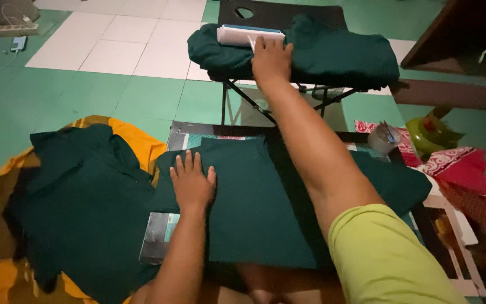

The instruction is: Cleaning a shirt with a lint roller, trimming loose threads with a small cutter, and folding it.

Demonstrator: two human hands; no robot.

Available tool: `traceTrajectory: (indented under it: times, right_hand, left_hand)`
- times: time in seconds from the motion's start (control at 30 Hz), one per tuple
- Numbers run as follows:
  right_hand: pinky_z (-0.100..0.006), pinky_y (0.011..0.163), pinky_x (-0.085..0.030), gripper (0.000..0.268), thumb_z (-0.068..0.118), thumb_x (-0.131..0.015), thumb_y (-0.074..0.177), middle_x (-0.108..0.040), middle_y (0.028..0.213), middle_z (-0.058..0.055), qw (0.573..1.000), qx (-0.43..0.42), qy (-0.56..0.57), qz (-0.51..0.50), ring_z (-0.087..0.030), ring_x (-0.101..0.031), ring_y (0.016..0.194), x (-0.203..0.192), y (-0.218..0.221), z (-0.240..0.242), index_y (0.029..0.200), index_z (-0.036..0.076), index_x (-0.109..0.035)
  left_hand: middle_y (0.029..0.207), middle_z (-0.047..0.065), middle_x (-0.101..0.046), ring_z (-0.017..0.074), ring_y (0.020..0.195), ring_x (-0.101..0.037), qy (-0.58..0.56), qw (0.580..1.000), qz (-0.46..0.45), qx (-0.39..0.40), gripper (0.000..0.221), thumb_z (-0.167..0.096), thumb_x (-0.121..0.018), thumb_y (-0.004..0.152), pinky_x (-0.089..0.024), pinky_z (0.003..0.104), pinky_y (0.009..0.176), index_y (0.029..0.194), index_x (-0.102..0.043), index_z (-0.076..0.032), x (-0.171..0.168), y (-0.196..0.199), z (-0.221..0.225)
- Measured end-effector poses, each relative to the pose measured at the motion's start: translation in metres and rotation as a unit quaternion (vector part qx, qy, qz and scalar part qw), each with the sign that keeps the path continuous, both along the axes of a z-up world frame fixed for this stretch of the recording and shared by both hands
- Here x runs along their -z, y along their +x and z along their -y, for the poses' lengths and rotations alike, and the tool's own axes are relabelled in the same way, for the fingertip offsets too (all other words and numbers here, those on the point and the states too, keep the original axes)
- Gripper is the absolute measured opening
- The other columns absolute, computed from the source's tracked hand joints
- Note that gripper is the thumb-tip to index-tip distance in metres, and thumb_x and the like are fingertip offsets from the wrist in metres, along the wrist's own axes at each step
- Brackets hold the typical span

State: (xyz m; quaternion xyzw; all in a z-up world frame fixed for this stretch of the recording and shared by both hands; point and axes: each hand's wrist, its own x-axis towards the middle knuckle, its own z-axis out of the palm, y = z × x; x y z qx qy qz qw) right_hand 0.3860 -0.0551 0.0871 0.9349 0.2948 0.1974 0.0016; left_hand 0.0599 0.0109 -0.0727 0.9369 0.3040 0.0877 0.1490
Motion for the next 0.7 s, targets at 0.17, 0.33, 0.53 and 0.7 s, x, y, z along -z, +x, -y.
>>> traceTrajectory:
  times: [0.17, 0.33, 0.53, 0.7]
  right_hand:
    - [-0.062, 0.090, -0.040, 0.042, 0.033, -0.060, 0.105, -0.062, 0.133, -0.019, 0.992, -0.045, 0.119, -0.009, -0.044, -0.059, 0.109, -0.025, -0.003, 0.015, 0.143, 0.016, -0.052]
    - [-0.049, 0.070, -0.038, 0.036, 0.027, -0.048, 0.112, -0.060, 0.101, -0.016, 0.942, -0.179, 0.277, 0.062, -0.041, -0.059, 0.084, -0.047, -0.051, 0.065, 0.147, 0.023, -0.044]
    - [-0.028, 0.071, -0.045, 0.063, 0.066, -0.065, 0.087, -0.055, 0.086, 0.003, 0.736, -0.162, 0.591, -0.287, -0.010, -0.050, 0.075, -0.051, -0.154, 0.202, 0.118, 0.012, -0.064]
    - [-0.021, 0.051, -0.060, 0.023, 0.035, -0.075, 0.097, -0.074, 0.090, -0.007, 0.519, -0.068, 0.784, -0.334, -0.016, -0.072, 0.062, 0.038, -0.155, 0.322, 0.104, 0.014, -0.069]
  left_hand:
    - [0.170, 0.009, -0.028, 0.0362, 0.157, -0.018, 0.007, 1.000, 0.002, -0.008, 0.070, -0.050, -0.038, 0.101, -0.011, 0.057, 0.126, 0.160, -0.036, -0.013, 0.009, 0.005, -0.003]
    - [0.171, 0.009, -0.026, 0.0359, 0.158, -0.016, 0.010, 1.000, -0.006, -0.003, 0.070, -0.050, -0.037, 0.102, -0.010, 0.056, 0.127, 0.161, -0.035, -0.013, 0.003, 0.001, 0.000]
    - [0.168, 0.011, -0.032, 0.0393, 0.156, -0.022, 0.019, 1.000, 0.000, 0.006, 0.069, -0.049, -0.041, 0.101, -0.015, 0.060, 0.125, 0.159, -0.040, -0.011, 0.014, 0.003, -0.004]
    - [0.155, 0.014, -0.058, 0.0401, 0.145, -0.048, 0.150, 0.984, 0.095, -0.014, 0.061, -0.049, -0.055, 0.099, -0.036, 0.062, 0.117, 0.145, -0.066, -0.010, 0.031, 0.001, -0.003]
